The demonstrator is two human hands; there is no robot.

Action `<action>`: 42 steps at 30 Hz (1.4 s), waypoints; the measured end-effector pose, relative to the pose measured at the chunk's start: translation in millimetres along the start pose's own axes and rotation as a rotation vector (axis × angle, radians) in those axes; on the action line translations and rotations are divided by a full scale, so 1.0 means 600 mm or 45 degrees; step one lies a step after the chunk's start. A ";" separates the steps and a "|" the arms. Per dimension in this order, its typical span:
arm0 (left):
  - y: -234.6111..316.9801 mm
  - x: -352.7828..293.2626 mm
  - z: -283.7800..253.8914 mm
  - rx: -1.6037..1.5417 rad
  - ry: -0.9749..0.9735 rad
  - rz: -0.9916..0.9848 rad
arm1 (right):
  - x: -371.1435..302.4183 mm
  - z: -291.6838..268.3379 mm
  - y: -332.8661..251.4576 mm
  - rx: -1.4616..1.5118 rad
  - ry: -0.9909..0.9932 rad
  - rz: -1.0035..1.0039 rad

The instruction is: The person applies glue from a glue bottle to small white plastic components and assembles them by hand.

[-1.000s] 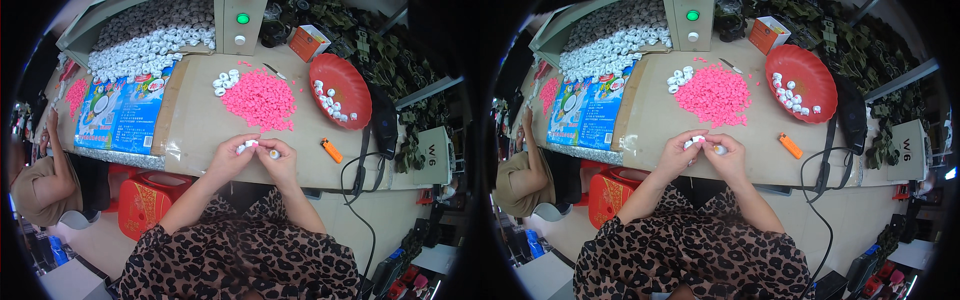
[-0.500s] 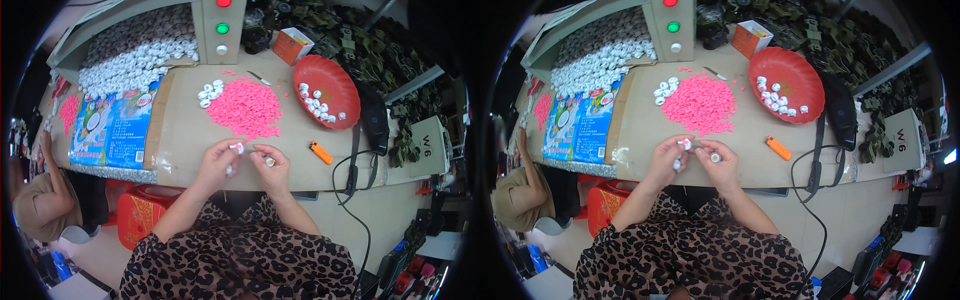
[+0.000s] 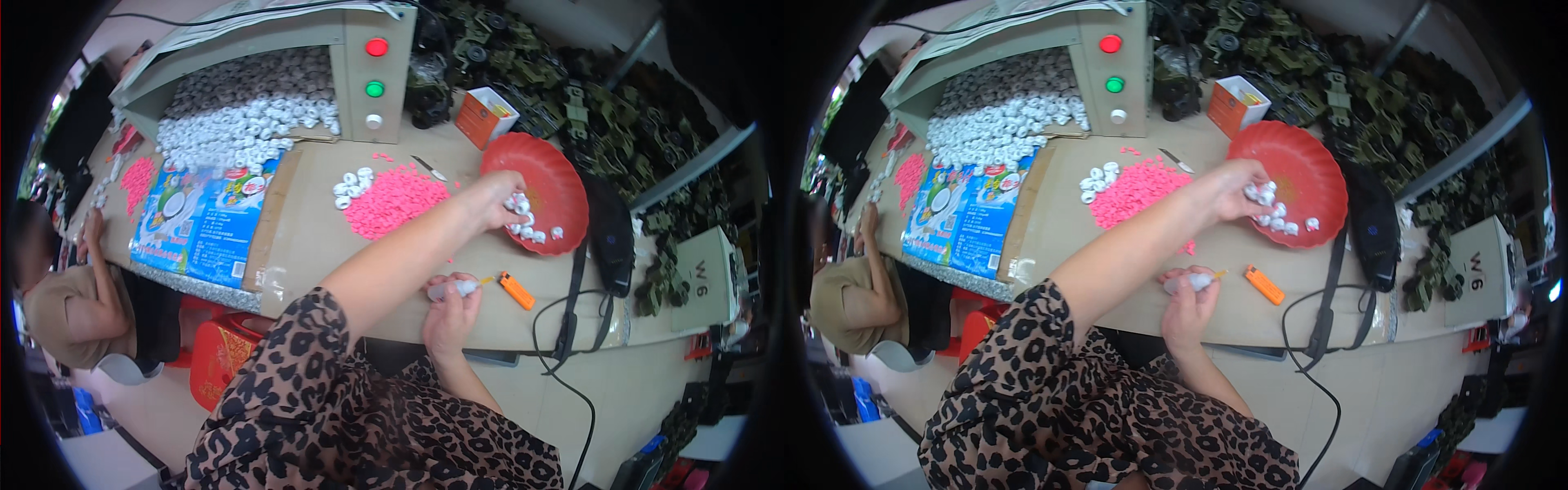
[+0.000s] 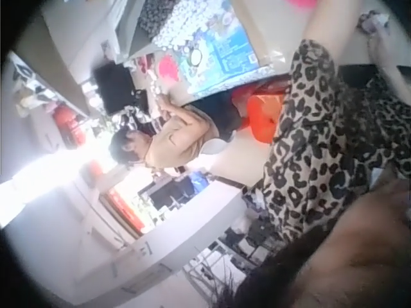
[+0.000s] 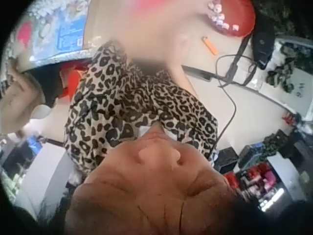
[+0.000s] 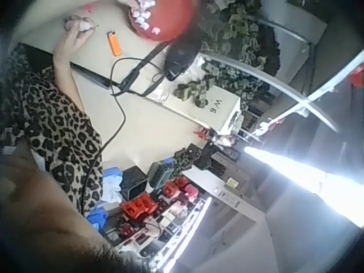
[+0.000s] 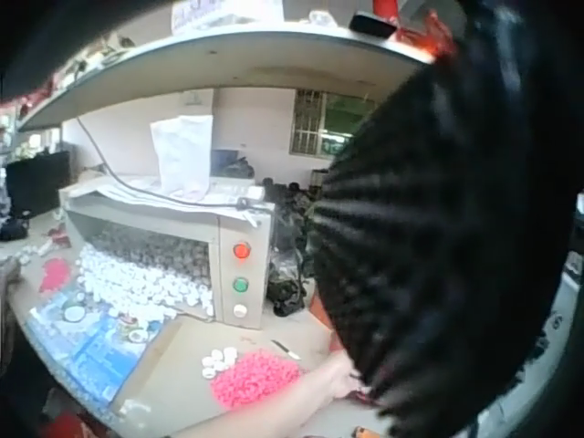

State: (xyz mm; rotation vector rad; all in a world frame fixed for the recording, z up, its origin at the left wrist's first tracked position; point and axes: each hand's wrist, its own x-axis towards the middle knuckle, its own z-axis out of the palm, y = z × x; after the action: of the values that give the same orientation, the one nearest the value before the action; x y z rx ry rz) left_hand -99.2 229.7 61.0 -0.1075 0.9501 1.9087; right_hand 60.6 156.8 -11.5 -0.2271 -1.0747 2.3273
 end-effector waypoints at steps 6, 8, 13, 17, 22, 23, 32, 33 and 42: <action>0.008 -0.051 -0.020 0.311 0.027 0.215 | 0.004 -0.001 0.000 0.052 0.041 -0.018; 0.012 -0.107 -0.051 0.511 0.065 0.446 | 0.005 -0.004 0.001 0.068 0.042 -0.030; 0.040 -0.208 -0.231 1.578 1.006 1.245 | 0.006 -0.002 0.009 -0.168 0.018 -0.027; 0.039 -0.247 -0.291 1.927 1.384 0.799 | 0.006 0.018 -0.001 -0.234 -0.027 -0.058; 0.034 -0.240 -0.300 1.977 1.278 0.783 | 0.005 0.026 -0.005 -0.357 -0.035 -0.060; 0.032 -0.236 -0.296 1.978 1.281 0.802 | 0.006 0.023 -0.003 -0.369 -0.025 -0.071; 0.046 -0.216 -0.304 2.095 1.346 0.726 | 0.004 0.014 0.006 -0.328 -0.018 -0.037; 0.046 -0.221 -0.312 2.098 1.333 0.731 | 0.004 0.015 0.004 -0.330 -0.010 -0.045; -0.058 -0.306 -0.285 0.345 0.405 0.617 | 0.038 -0.017 -0.024 0.146 -0.041 0.203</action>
State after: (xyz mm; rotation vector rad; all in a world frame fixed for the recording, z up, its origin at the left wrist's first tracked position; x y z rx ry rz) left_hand -26.8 -6.4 4.7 -0.0201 1.5531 2.2155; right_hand 51.7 183.5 -6.1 -0.2397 -0.9653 2.5339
